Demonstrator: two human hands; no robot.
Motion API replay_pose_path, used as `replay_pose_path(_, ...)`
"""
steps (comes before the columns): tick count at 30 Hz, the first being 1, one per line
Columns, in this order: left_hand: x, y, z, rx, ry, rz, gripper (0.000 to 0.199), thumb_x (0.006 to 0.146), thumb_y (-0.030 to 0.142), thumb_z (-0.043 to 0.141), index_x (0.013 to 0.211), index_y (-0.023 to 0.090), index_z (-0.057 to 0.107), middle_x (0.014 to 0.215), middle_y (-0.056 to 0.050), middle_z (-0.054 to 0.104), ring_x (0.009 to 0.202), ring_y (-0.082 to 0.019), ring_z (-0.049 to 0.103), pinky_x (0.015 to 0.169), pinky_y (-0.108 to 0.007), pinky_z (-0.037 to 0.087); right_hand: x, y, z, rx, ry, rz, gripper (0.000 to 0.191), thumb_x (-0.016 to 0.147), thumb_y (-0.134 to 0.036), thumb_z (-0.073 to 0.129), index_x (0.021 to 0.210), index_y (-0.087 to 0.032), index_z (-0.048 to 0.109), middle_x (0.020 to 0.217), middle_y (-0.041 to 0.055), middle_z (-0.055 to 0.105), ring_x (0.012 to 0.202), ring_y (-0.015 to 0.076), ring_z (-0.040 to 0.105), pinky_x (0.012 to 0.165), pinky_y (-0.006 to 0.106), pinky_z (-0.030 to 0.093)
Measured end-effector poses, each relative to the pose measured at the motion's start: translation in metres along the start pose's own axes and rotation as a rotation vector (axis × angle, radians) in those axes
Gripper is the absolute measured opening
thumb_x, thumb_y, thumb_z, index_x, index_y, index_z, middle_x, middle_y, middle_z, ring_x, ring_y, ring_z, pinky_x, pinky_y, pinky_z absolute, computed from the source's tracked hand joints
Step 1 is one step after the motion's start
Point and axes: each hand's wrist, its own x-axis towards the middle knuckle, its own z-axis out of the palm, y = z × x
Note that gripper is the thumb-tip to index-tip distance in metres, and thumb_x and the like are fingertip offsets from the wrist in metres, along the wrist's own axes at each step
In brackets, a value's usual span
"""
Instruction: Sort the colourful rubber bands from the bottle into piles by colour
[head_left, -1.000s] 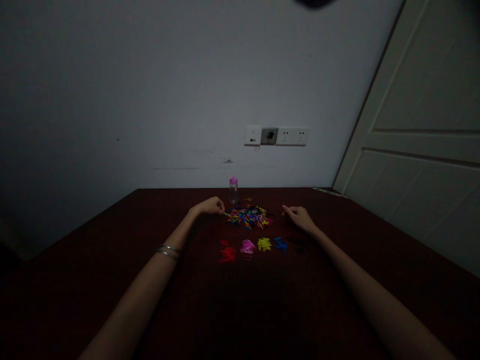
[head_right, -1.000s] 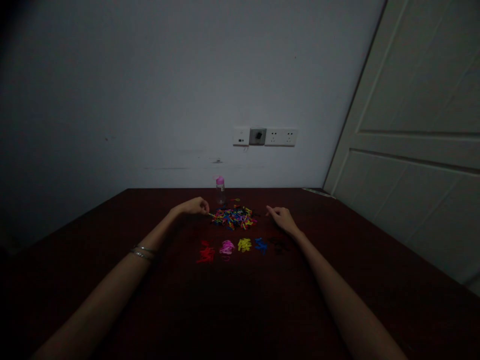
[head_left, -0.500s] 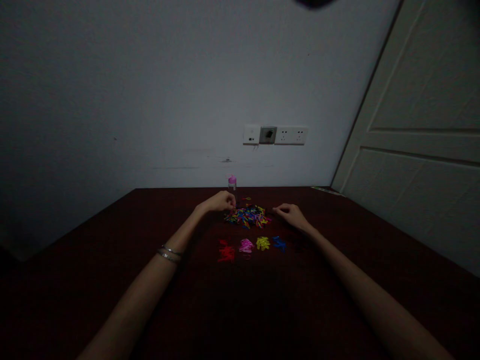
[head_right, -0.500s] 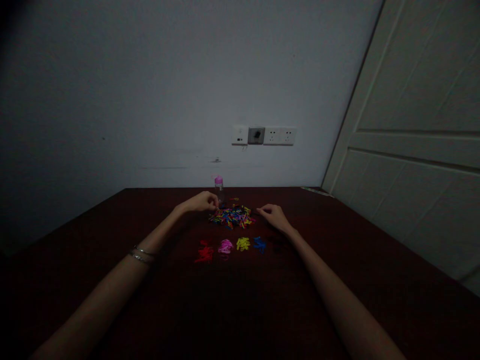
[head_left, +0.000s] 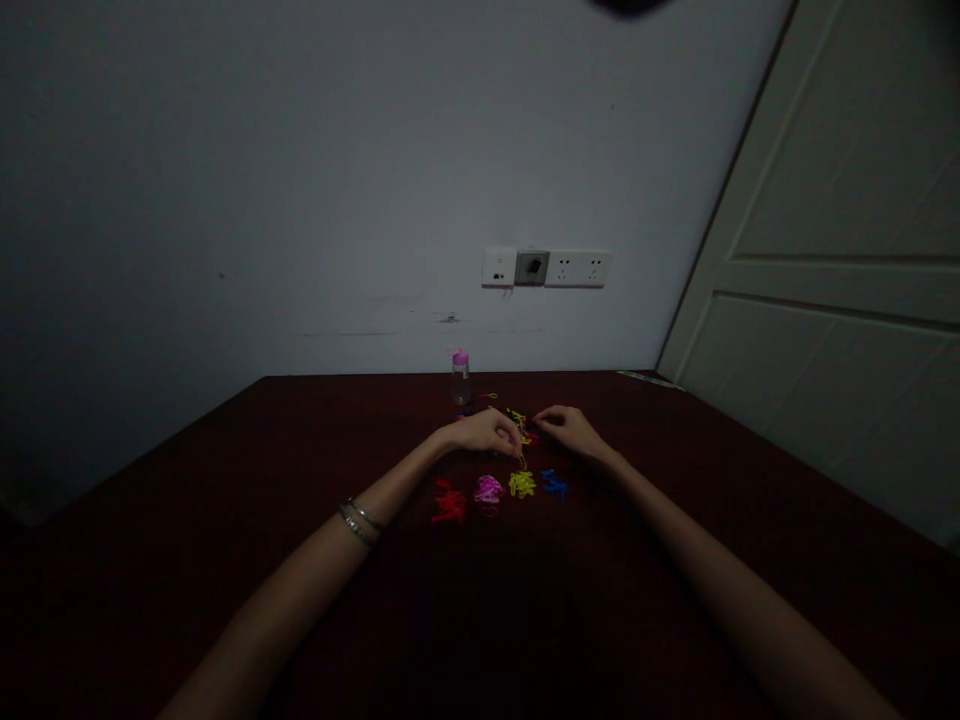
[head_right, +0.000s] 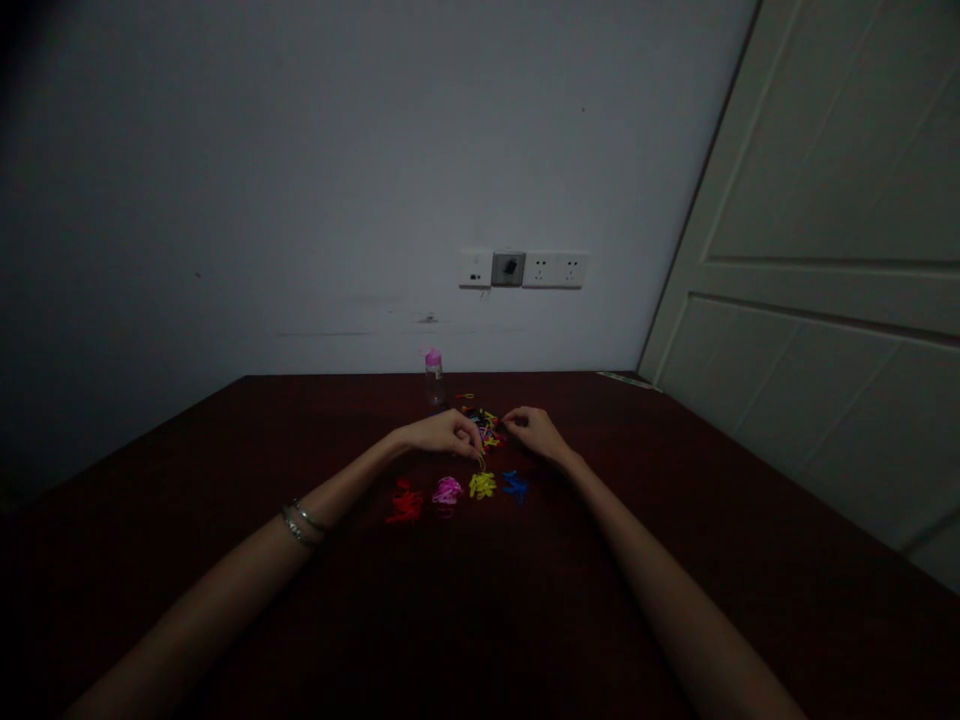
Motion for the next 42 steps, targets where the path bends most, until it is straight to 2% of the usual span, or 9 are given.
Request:
replay_pose_path(4,0.004,-0.007,0.012,0.025,-0.060,-0.036,0.012,0.062,0.020,0.062,0.070,0.012,0.067,0.050,0.002,0.051,0.045,-0.006,0.040,0.043,-0.019,0.025,0.002,0.014,-0.003,-0.028,-0.073,0.025,0.025,0.070,-0.029,0.053,0.084,-0.014,0.069,0.082,0.0061,0.068,0.074,0.0180,0.061,0.068,0.027,0.046)
replay_pose_path(8,0.006,-0.015,0.015,0.048,-0.075,-0.071,0.012,0.061,0.015,0.060,0.069,0.013,0.069,0.051,0.002,0.055,0.046,-0.007,0.044,0.045,-0.018,0.028,0.002,0.016,-0.003,-0.050,-0.127,0.015,0.023,0.067,-0.028,0.059,0.082,-0.016,0.069,0.083,0.0055,0.068,0.075,0.0179,0.061,0.070,0.028,0.046)
replay_pose_path(15,0.001,-0.017,0.004,-0.037,0.027,-0.107,0.020,0.064,0.025,0.062,0.076,0.011,0.070,0.051,0.001,0.054,0.045,-0.007,0.043,0.045,-0.019,0.028,-0.002,0.008,-0.001,-0.094,-0.167,-0.047,0.021,0.068,-0.033,0.061,0.079,-0.016,0.070,0.080,0.0062,0.067,0.074,0.0185,0.060,0.068,0.028,0.046)
replay_pose_path(18,-0.003,-0.018,-0.006,-0.121,0.128,-0.115,0.027,0.067,0.031,0.062,0.081,0.009,0.069,0.049,0.001,0.052,0.042,-0.005,0.037,0.042,-0.019,0.024,-0.002,0.008,0.000,-0.122,-0.148,-0.075,0.020,0.070,-0.032,0.059,0.078,-0.017,0.069,0.080,0.0056,0.066,0.074,0.0175,0.059,0.068,0.027,0.045)
replay_pose_path(26,-0.015,-0.036,-0.036,-0.435,0.560,-0.142,0.033,0.072,0.036,0.058,0.088,0.009,0.064,0.042,0.006,0.037,0.034,-0.002,0.026,0.037,-0.019,0.016,-0.001,0.013,-0.002,-0.195,-0.100,-0.086,0.016,0.072,-0.027,0.054,0.074,-0.016,0.066,0.081,0.0057,0.062,0.075,0.0168,0.057,0.070,0.027,0.042)
replay_pose_path(31,-0.026,-0.058,-0.048,-0.692,0.679,-0.150,0.032,0.069,0.037,0.061,0.087,0.010,0.059,0.045,0.008,0.033,0.033,0.000,0.021,0.035,-0.018,0.010,0.001,0.015,-0.006,-0.153,-0.009,-0.005,0.020,0.072,-0.031,0.054,0.075,-0.015,0.065,0.082,0.0064,0.062,0.076,0.0170,0.056,0.070,0.027,0.042)
replay_pose_path(34,-0.030,-0.067,-0.050,-0.711,0.678,-0.163,0.032,0.068,0.037,0.062,0.085,0.011,0.059,0.045,0.008,0.034,0.032,0.000,0.021,0.035,-0.018,0.009,0.002,0.004,-0.008,-0.078,-0.016,0.029,0.022,0.071,-0.034,0.056,0.075,-0.014,0.064,0.079,0.0057,0.063,0.073,0.0163,0.056,0.066,0.026,0.043)
replay_pose_path(36,-0.031,-0.070,-0.049,-0.647,0.655,-0.164,0.032,0.068,0.038,0.062,0.084,0.011,0.060,0.043,0.008,0.035,0.031,-0.001,0.021,0.035,-0.018,0.010,0.001,-0.012,-0.006,-0.008,-0.074,0.021,0.023,0.070,-0.035,0.057,0.074,-0.013,0.064,0.075,0.0048,0.063,0.069,0.0152,0.056,0.063,0.024,0.043)
replay_pose_path(42,-0.029,-0.070,-0.044,-0.336,0.575,-0.240,0.032,0.066,0.038,0.061,0.079,0.010,0.065,0.041,0.006,0.040,0.035,-0.003,0.028,0.037,-0.019,0.015,-0.011,-0.080,0.012,0.055,-0.327,-0.161,0.016,0.071,-0.026,0.056,0.071,-0.013,0.066,0.075,0.0039,0.062,0.067,0.0127,0.055,0.060,0.022,0.042)
